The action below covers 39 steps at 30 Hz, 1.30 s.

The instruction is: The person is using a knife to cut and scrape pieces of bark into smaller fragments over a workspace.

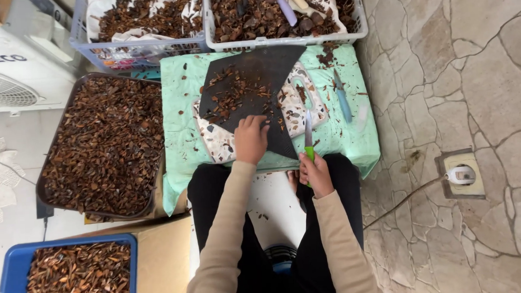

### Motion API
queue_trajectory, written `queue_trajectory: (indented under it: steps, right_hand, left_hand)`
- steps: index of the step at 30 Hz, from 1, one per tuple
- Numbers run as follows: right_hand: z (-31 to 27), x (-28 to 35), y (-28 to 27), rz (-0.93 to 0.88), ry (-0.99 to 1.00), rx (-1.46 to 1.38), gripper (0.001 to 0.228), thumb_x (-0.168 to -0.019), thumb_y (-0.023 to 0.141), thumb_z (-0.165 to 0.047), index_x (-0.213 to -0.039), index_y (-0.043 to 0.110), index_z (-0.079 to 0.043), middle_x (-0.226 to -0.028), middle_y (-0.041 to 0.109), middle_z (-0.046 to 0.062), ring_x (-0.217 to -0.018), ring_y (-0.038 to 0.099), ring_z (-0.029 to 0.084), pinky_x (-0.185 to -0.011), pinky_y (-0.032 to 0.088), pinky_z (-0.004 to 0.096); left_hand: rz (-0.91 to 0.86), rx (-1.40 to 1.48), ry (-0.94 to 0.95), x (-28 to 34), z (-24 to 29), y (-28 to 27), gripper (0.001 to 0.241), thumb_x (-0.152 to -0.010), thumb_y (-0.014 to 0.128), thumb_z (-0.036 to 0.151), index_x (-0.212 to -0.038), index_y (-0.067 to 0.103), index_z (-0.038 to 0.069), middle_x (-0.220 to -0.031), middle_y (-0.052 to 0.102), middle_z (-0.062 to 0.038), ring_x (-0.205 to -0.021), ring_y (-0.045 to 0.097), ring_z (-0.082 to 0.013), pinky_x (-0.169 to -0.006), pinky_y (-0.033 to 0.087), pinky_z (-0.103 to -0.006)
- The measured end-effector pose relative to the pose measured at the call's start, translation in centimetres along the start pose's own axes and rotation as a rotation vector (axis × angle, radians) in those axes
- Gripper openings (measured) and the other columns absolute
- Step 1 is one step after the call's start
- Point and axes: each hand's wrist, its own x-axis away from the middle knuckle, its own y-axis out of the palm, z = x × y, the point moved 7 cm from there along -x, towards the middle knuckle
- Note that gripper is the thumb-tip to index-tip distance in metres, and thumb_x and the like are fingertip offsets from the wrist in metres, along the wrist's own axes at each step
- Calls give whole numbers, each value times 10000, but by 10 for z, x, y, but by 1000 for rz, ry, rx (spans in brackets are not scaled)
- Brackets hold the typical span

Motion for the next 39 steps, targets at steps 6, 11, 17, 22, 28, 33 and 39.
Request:
queue_trajectory:
  steps: [6,11,17,22,28,33,39]
  right_hand:
    - [7,-5,-3,-27,-36,42,171,-908,516,-186,-788,464,-76,-514,301,-34,-357,342,54,-307,315,212]
    - [9,-8,1,-45,-48,88,190,-916,513,-192,-773,460,-78,-504,289,-33,-356,312,47,-312,298,202]
    - [8,-6,0,-42,-48,69,186,-914,513,-195,-778,462,-77,-503,300,-24,-354,321,58,-313,299,206]
    - [10,-4,-5,-37,-12,-2,169,-906,519,-185,-789,461,-79,-502,287,-27,-340,324,61,-303,297,205]
    - [15,-4,-1,-28,-21,-12,155,-893,527,-173,-791,468,-71,-504,299,-8,-349,327,60,-291,299,197]
    - [-4,10,7,-99,-1,53,251,-899,504,-213,-718,341,-152,-540,195,-41,-406,215,54,-362,224,215]
    - [-4,8,8,-95,6,54,255,-901,501,-199,-709,340,-149,-542,198,-40,-406,202,53,-363,206,220]
  left_hand:
    - [16,-309,80,-7,-19,49,123,-784,644,266,-807,579,165,-834,521,36,-820,514,-153,-715,404,-277]
    - [32,-276,89,-1,-32,47,135,-807,631,231,-767,543,137,-738,519,16,-749,522,-157,-677,419,-259]
    - [158,-125,101,0,-38,18,151,-767,639,221,-752,503,157,-674,505,3,-704,523,-213,-658,409,-323]
    - [285,99,37,8,-43,-86,128,-800,644,87,-783,533,147,-670,546,-17,-647,534,-251,-632,417,-342]
    - [367,-330,-114,99,-83,-246,177,-804,748,100,-799,577,142,-720,569,10,-697,535,-227,-694,415,-327]
    - [378,-927,-335,206,-101,-303,167,-943,743,121,-803,651,120,-645,578,28,-551,426,-48,-701,416,-274]
    - [446,-1152,-536,249,-118,-293,338,-973,613,538,-924,668,207,-896,529,-36,-813,436,-186,-686,377,-342]
